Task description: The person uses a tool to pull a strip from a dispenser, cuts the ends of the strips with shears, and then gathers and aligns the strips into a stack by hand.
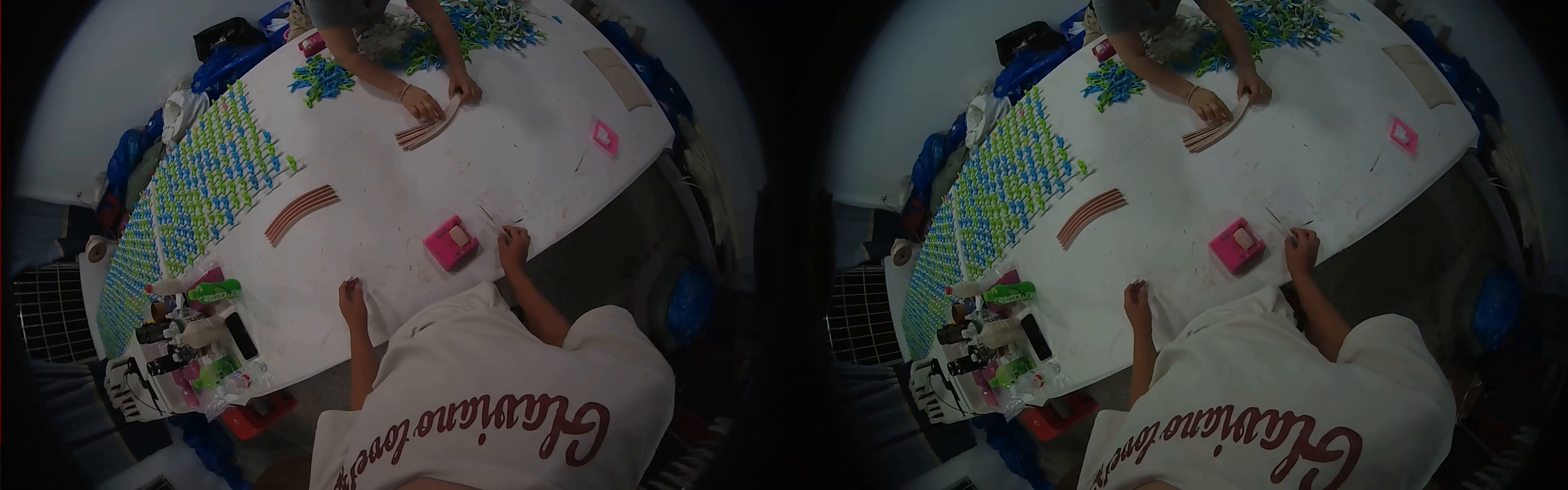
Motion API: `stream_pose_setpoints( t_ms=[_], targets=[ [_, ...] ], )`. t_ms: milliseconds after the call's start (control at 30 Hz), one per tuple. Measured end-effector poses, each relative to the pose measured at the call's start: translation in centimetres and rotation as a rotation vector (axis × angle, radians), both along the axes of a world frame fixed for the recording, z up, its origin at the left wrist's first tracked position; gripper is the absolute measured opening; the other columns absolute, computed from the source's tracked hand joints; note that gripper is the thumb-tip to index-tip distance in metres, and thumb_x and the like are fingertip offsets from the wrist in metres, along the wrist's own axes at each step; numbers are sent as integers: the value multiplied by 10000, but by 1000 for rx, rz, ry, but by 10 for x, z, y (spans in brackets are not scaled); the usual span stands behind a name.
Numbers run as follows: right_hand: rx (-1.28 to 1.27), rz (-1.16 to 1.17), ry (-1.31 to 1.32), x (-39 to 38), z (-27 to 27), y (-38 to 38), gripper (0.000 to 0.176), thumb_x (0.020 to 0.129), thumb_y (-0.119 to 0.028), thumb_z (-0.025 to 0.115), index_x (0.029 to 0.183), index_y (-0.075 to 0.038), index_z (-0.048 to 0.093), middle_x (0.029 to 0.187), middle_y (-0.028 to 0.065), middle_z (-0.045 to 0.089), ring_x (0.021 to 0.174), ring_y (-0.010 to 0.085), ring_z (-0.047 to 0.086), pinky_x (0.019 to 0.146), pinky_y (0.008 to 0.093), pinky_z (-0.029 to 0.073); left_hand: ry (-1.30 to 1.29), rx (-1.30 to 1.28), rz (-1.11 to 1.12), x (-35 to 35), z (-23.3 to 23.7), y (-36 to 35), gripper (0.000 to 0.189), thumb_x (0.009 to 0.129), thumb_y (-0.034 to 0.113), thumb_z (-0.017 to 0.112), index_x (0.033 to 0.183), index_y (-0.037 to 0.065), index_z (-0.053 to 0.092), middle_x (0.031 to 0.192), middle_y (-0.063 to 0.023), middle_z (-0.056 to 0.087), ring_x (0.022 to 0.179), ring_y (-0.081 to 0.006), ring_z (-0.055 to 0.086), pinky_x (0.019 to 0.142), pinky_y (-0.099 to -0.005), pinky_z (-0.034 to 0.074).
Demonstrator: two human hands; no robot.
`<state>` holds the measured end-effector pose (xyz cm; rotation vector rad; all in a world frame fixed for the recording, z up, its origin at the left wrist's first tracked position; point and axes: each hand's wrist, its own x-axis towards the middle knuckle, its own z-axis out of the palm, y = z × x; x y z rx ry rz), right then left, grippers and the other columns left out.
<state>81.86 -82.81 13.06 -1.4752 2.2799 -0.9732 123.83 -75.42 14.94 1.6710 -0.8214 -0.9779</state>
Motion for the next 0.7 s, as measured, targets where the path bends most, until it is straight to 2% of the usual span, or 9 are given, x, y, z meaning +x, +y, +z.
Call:
stream_pose_setpoints(
  t_ms=[700],
  targets=[
    [-3, 18, -32, -7, -1, 0, 247, 784, -126, 724, 1029, -101, 705, 1040, 97, 592, 963, 279, 581, 865, 391, 480, 39, 20, 17, -1, 3, -1, 331, 968, 50, 551, 1280, -42, 493, 1226, -154, 638, 1155, -217, 599, 998, -322, 460]
  ],
)
